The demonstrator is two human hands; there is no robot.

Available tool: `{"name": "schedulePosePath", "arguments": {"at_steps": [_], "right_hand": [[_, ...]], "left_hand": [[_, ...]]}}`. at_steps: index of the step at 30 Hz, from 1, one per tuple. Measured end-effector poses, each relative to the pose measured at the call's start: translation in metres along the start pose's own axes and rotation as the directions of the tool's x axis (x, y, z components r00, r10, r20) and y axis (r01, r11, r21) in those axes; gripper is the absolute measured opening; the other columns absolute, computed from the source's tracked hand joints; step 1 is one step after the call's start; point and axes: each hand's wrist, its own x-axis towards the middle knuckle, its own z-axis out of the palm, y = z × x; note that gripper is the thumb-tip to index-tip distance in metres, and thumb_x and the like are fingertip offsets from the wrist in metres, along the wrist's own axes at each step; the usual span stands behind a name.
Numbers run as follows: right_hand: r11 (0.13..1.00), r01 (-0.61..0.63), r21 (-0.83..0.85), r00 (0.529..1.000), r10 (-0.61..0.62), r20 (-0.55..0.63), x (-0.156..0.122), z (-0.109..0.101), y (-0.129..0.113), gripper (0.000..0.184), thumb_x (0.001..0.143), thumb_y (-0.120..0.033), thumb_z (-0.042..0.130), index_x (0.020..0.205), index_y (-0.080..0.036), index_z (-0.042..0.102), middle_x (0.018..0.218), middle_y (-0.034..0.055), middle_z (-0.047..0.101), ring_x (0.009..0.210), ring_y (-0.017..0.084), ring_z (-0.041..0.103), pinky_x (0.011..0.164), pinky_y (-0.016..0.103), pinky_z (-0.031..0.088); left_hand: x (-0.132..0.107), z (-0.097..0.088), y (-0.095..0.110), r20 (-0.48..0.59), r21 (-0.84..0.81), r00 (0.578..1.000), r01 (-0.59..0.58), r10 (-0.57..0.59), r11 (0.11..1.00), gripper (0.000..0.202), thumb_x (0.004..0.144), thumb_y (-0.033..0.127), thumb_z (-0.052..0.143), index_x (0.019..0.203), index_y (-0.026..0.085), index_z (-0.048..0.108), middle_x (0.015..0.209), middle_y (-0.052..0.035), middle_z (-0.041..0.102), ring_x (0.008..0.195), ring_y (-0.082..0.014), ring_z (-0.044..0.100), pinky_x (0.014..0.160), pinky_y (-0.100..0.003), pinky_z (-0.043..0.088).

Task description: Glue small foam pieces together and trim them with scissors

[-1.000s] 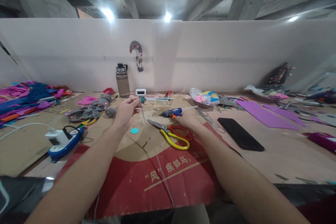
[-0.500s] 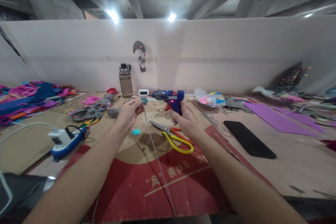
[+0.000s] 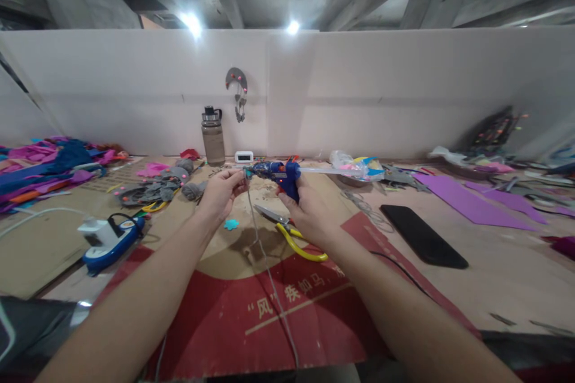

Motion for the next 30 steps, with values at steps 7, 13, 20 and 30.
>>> {"name": "schedulePosePath", "arguments": {"at_steps": [7, 13, 20, 30], "right_hand": [[0.999, 0.019, -0.044, 1.0, -0.019, -0.007, 0.0, 0.0027, 0.0016, 0.032, 0.084, -0.027, 0.044, 0.115, -0.019, 0.045, 0.093, 0.0085, 0.061, 0.08, 0.021, 0.056, 0.075, 0.034, 0.043], [0.997, 0.029, -0.065, 0.999, -0.03, -0.017, -0.0007, 0.0021, 0.0005, 0.029, 0.083, -0.025, 0.043, 0.112, -0.019, 0.045, 0.094, 0.009, 0.06, 0.081, 0.021, 0.055, 0.074, 0.034, 0.042], [0.998, 0.01, -0.055, 1.0, -0.011, -0.016, -0.0019, 0.0047, -0.0001, 0.032, 0.084, -0.026, 0.044, 0.114, -0.019, 0.045, 0.093, 0.0089, 0.061, 0.081, 0.023, 0.056, 0.073, 0.034, 0.042], [0.999, 0.015, -0.029, 0.999, -0.016, -0.037, -0.003, 0.0056, 0.0002, 0.032, 0.085, -0.027, 0.044, 0.117, -0.021, 0.045, 0.096, 0.0089, 0.061, 0.082, 0.022, 0.057, 0.075, 0.035, 0.043]], "left_hand": [[-0.0006, 0.0006, -0.0014, 0.039, 0.049, 0.999, -0.024, 0.022, 0.999, 0.024, 0.055, 0.028, 0.074, 0.062, 0.012, 0.058, 0.061, -0.0001, 0.057, 0.056, -0.0081, 0.051, 0.056, -0.022, 0.044], [-0.0018, 0.0016, 0.0004, 0.011, 0.02, 0.999, -0.031, 0.031, 0.999, 0.023, 0.055, 0.027, 0.074, 0.062, 0.013, 0.057, 0.061, 0.0005, 0.057, 0.057, -0.008, 0.052, 0.058, -0.023, 0.044], [-0.0015, 0.0019, 0.0003, 0.025, 0.017, 0.998, -0.052, 0.051, 0.999, 0.022, 0.054, 0.024, 0.074, 0.059, 0.013, 0.056, 0.057, 0.0014, 0.054, 0.054, -0.0072, 0.049, 0.055, -0.021, 0.043], [-0.0035, 0.0032, 0.0021, 0.026, 0.022, 0.998, -0.051, 0.05, 0.998, 0.022, 0.054, 0.026, 0.074, 0.06, 0.013, 0.057, 0.058, 0.0008, 0.055, 0.055, -0.0078, 0.05, 0.056, -0.023, 0.042]]}}
